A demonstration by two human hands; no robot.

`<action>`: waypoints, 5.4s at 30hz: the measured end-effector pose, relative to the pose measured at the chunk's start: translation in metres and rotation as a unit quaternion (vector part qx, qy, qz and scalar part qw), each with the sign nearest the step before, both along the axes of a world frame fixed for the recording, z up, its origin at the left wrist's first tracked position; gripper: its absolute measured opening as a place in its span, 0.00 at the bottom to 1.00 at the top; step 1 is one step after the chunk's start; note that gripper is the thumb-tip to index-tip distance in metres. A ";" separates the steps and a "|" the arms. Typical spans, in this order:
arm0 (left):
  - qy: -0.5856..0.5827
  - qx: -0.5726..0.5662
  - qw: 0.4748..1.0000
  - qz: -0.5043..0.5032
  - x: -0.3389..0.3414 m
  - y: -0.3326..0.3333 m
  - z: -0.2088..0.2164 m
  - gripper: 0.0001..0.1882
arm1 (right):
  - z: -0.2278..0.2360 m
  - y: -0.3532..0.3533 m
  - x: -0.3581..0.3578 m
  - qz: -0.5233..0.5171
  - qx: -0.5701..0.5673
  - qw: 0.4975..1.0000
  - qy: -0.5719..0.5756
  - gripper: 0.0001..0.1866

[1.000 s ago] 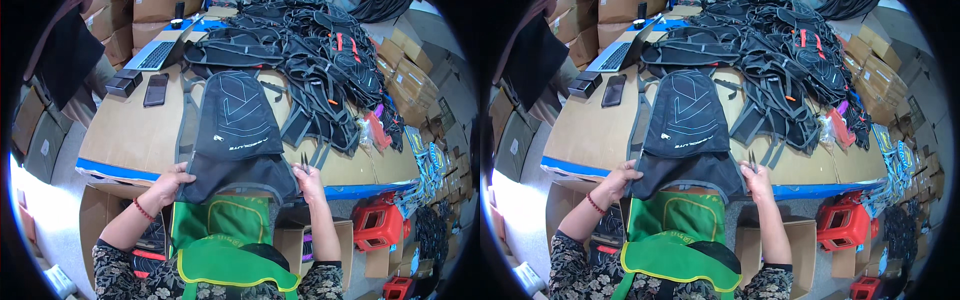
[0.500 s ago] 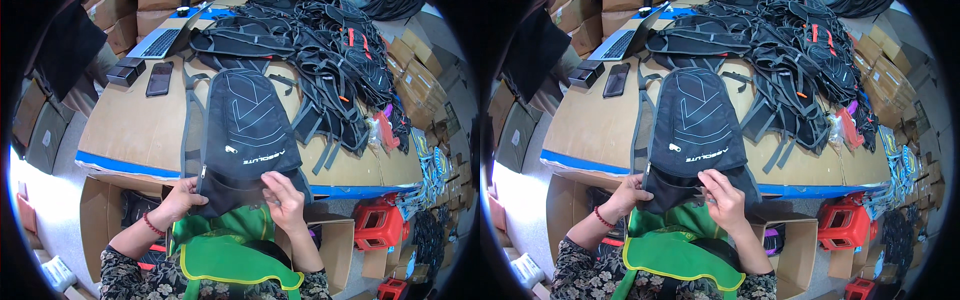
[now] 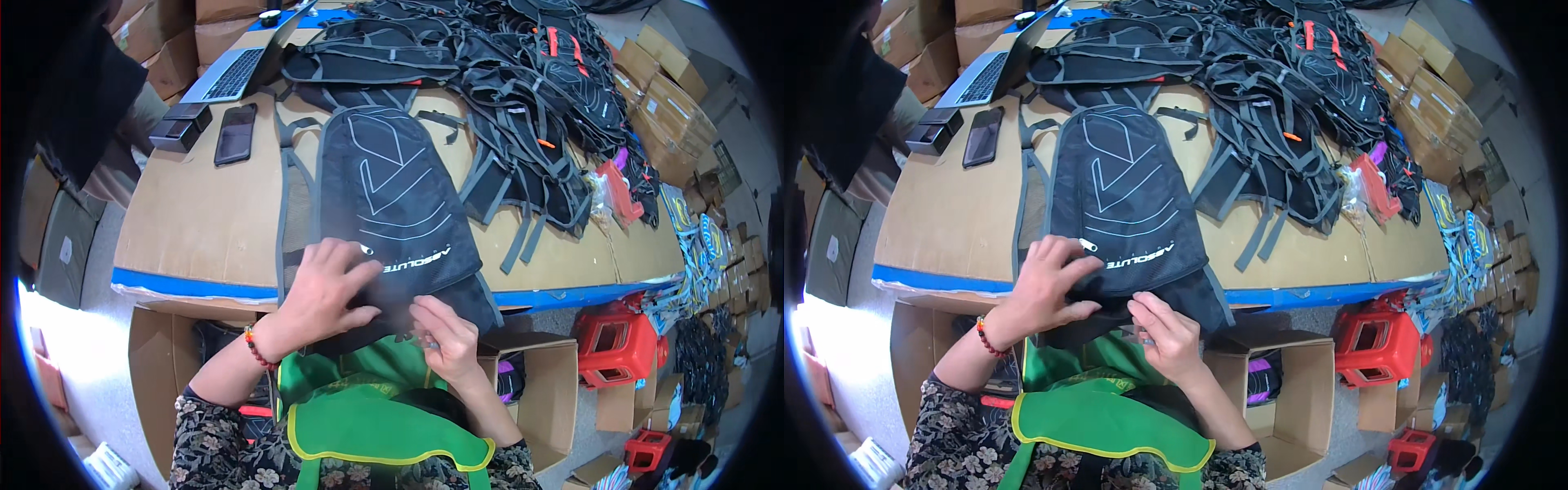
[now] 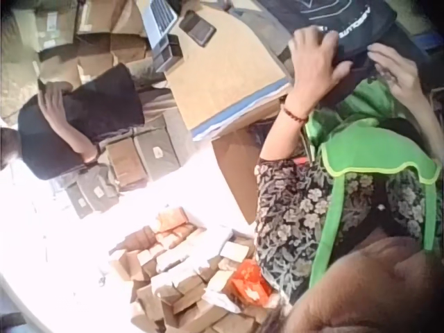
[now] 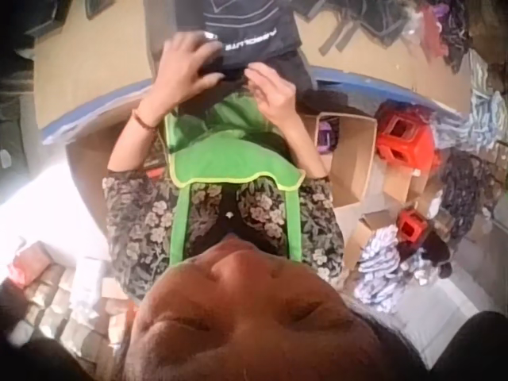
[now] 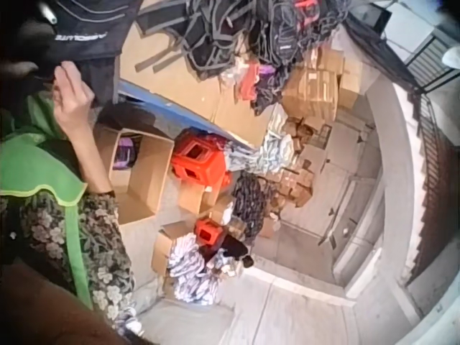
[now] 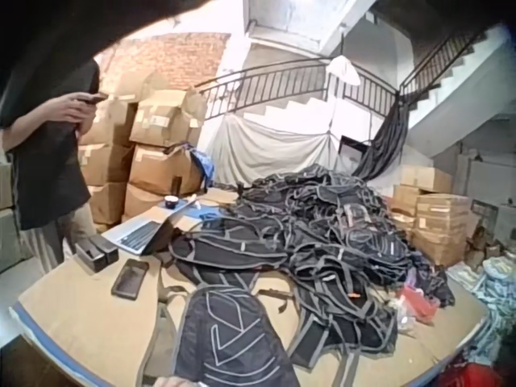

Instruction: The person trims loose threads from a backpack using snips, places the backpack into a cardboard box, and picks up another backpack to trim its threads.

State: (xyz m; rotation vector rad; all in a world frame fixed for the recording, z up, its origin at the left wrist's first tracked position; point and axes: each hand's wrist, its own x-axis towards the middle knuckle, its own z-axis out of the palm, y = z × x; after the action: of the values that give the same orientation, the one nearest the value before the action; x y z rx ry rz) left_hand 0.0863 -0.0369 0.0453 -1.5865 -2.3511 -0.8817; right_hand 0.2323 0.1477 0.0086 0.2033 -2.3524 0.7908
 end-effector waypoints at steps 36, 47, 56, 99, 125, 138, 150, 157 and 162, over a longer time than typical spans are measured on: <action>0.066 0.069 0.992 -0.080 0.041 0.013 -0.045 0.17 | -0.036 0.007 0.018 -0.021 0.039 0.990 0.136 0.20; 0.138 0.159 0.974 -0.078 0.052 0.006 -0.079 0.11 | -0.052 0.010 0.035 0.048 0.162 0.981 0.100 0.16; -0.021 -0.047 0.998 0.022 0.033 0.007 -0.051 0.27 | -0.045 0.010 0.037 0.035 0.148 0.980 0.129 0.17; -0.080 -0.184 0.974 0.101 0.032 0.019 -0.040 0.51 | -0.045 0.033 0.096 -0.141 0.055 0.988 0.042 0.21; -0.394 0.226 0.890 0.044 -0.011 -0.013 -0.050 0.06 | -0.028 0.069 0.010 -0.164 0.071 0.984 -0.027 0.16; -0.620 0.280 0.724 0.110 -0.193 0.126 -0.038 0.15 | -0.033 0.078 0.005 -0.128 -0.052 0.990 0.003 0.09; -0.641 0.426 0.618 -0.161 -0.165 0.057 -0.025 0.25 | -0.043 0.071 0.001 -0.176 0.028 0.982 0.068 0.11; -0.621 0.438 0.612 -0.217 -0.151 0.044 -0.021 0.25 | -0.043 0.064 0.008 -0.271 0.020 0.960 0.067 0.17; -0.601 0.475 0.617 -0.179 -0.144 0.025 -0.009 0.23 | -0.013 0.053 0.017 -0.300 -0.096 0.943 -0.109 0.25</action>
State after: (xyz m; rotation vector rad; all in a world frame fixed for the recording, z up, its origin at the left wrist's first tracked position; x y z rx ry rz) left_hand -0.0573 -0.0115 0.0368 -0.9235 -1.1120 -3.2843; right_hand 0.2496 0.2009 -0.0041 -0.6873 -2.3143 0.7476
